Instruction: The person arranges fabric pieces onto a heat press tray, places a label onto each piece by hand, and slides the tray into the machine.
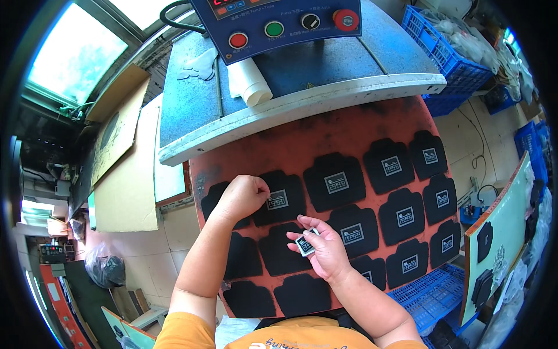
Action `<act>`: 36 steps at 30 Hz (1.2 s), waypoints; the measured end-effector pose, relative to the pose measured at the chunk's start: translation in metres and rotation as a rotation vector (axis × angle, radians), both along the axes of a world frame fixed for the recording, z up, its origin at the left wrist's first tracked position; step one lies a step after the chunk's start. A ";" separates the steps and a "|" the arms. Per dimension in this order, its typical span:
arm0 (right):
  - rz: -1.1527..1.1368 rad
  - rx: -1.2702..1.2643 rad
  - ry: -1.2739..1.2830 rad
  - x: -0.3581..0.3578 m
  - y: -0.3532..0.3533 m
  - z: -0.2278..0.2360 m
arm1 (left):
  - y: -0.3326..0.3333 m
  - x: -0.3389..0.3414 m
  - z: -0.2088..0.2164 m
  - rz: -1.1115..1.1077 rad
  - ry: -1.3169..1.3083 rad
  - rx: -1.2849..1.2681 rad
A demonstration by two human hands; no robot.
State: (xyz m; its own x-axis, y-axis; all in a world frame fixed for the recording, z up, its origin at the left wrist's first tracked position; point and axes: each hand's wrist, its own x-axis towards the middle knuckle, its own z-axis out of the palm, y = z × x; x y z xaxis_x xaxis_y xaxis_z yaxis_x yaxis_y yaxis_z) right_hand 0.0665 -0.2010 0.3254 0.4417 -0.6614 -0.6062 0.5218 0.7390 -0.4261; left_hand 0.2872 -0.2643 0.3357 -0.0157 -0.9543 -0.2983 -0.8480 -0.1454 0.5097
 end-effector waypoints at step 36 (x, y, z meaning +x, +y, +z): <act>-0.050 -0.205 0.153 -0.086 -0.079 0.001 | -0.007 -0.099 -0.020 0.637 1.737 0.071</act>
State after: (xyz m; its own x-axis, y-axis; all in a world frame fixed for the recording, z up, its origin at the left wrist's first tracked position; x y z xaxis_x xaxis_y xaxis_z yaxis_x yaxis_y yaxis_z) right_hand -0.0199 -0.2804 0.3261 0.3189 -0.7960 -0.5145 0.4735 0.6041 -0.6410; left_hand 0.1883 -0.2708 0.3161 0.0021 -0.9264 -0.3766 0.7428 -0.2507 0.6208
